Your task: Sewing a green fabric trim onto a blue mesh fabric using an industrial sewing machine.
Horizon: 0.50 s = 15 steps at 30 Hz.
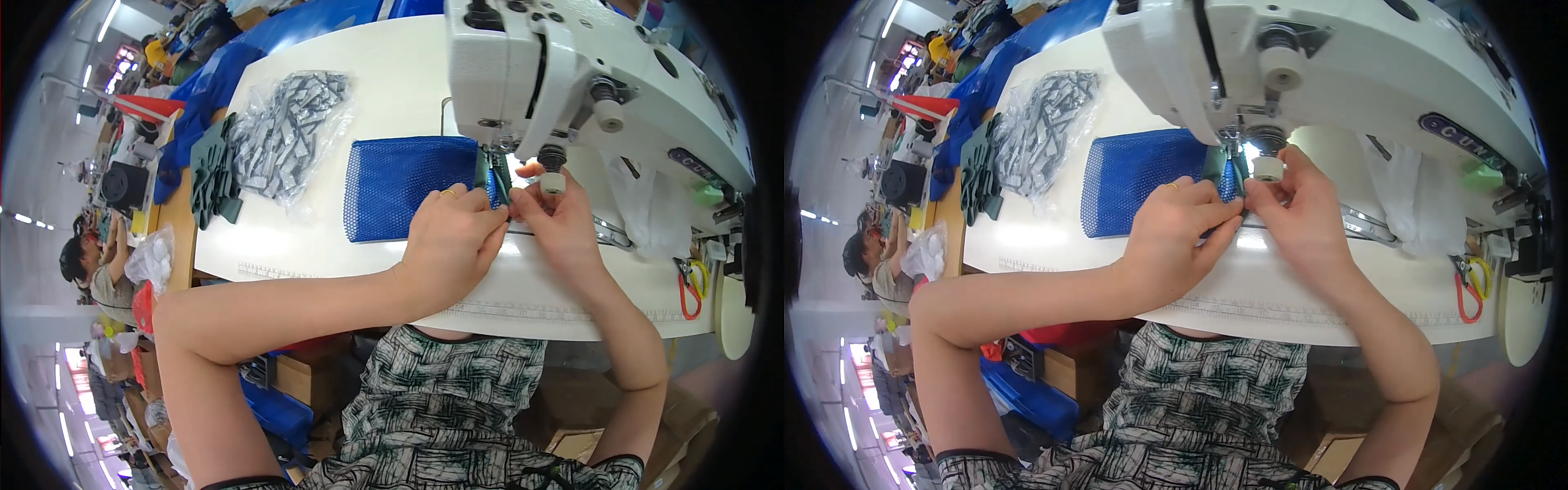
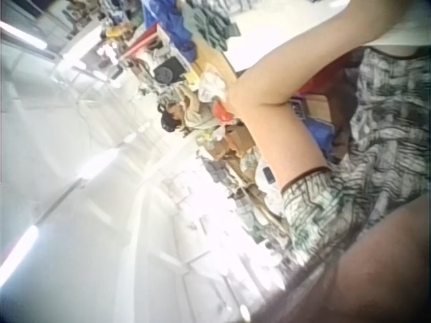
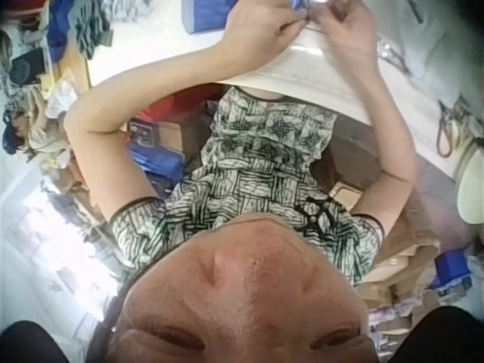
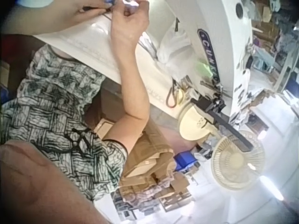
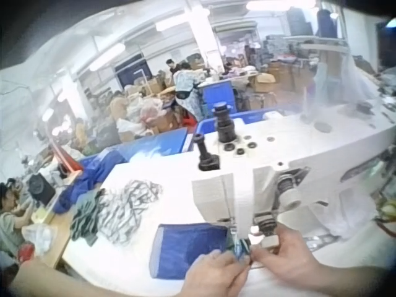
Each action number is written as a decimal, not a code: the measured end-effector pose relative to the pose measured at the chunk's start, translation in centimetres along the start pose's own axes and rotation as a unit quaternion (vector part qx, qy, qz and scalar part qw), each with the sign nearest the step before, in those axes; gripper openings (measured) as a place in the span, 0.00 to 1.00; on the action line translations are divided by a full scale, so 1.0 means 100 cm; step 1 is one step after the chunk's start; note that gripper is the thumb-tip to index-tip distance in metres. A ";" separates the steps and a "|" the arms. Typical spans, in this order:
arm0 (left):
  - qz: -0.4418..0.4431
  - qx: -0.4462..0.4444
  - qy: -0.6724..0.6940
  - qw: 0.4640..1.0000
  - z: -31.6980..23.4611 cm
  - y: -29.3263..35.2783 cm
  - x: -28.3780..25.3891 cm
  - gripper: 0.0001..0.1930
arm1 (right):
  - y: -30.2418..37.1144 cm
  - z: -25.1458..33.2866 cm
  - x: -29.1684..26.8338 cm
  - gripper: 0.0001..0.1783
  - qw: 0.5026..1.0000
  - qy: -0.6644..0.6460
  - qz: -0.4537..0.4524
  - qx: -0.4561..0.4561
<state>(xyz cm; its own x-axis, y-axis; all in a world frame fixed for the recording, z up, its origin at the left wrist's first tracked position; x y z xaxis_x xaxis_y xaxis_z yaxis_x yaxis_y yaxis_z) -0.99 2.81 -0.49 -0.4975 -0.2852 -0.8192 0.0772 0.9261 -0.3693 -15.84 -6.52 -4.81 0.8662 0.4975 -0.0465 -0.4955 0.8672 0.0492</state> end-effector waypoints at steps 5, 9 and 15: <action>-0.027 -0.037 0.046 0.998 0.003 0.004 0.004 0.07 | 0.001 0.007 0.001 0.14 1.000 0.007 0.009 0.011; -0.014 -0.095 0.087 0.992 0.004 -0.003 0.001 0.09 | 0.003 -0.009 -0.002 0.13 1.000 0.027 0.003 -0.013; 0.143 -0.350 0.170 0.910 0.037 -0.019 0.005 0.12 | 0.011 0.008 0.003 0.10 0.955 0.267 0.008 -0.127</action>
<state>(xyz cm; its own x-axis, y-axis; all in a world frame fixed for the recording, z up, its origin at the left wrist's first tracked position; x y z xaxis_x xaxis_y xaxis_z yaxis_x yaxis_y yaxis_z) 1.81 -0.02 -1.76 -0.7917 -0.0247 -0.6104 -0.2638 0.9150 0.3052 -16.08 -5.39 -3.94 0.7352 0.3912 -0.5535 -0.5669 0.8025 -0.1858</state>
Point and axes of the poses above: each hand's wrist, its own y-axis away from the middle knuckle, its own x-axis out of the palm, z = x × y, the point moved 4 cm from there along -y, towards the middle knuckle, and after that the axes turned 5 degrees about -y, right-handed, at the moved point
